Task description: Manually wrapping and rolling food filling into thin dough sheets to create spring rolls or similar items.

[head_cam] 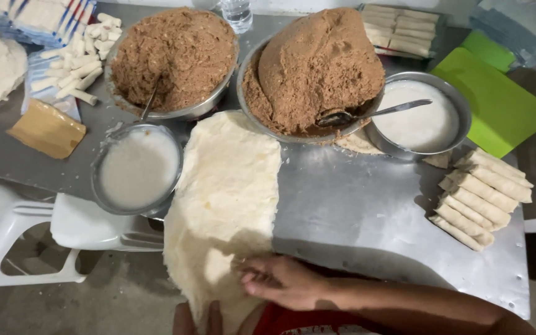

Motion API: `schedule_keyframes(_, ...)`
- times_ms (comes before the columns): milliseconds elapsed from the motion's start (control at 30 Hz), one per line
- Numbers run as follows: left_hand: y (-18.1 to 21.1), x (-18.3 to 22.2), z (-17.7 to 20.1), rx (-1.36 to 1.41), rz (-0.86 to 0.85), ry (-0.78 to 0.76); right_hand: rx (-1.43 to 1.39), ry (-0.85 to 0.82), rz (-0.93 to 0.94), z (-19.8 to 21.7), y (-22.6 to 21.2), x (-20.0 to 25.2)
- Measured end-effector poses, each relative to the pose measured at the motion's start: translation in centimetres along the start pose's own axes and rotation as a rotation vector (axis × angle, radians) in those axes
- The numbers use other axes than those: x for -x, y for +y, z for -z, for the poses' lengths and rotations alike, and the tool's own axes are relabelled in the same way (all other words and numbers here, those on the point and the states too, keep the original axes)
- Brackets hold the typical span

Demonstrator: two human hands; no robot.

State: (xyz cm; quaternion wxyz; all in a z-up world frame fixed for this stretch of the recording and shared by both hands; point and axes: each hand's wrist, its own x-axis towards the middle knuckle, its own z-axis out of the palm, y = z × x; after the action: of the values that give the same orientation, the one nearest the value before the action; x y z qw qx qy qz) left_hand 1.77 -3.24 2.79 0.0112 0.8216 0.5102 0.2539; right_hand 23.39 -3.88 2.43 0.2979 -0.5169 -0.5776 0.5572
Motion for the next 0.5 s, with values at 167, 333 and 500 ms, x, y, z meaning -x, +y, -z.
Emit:
schedule_keyframes(167,0.4,2.8,-5.6,0.325,0.190,0.205,-0.119,-0.032,-0.055,-2.3,-1.8,-1.8)
schedule_keyframes(333,0.0,3.3,-3.8,0.552,0.651,-0.340,-0.130,0.096,-0.189,-1.7,1.8,-3.3)
schedule_keyframes(500,-1.2,-4.1,-3.2,0.861,0.917,-0.080,-0.214,0.054,-0.152,-2.2,2.1,-3.2)
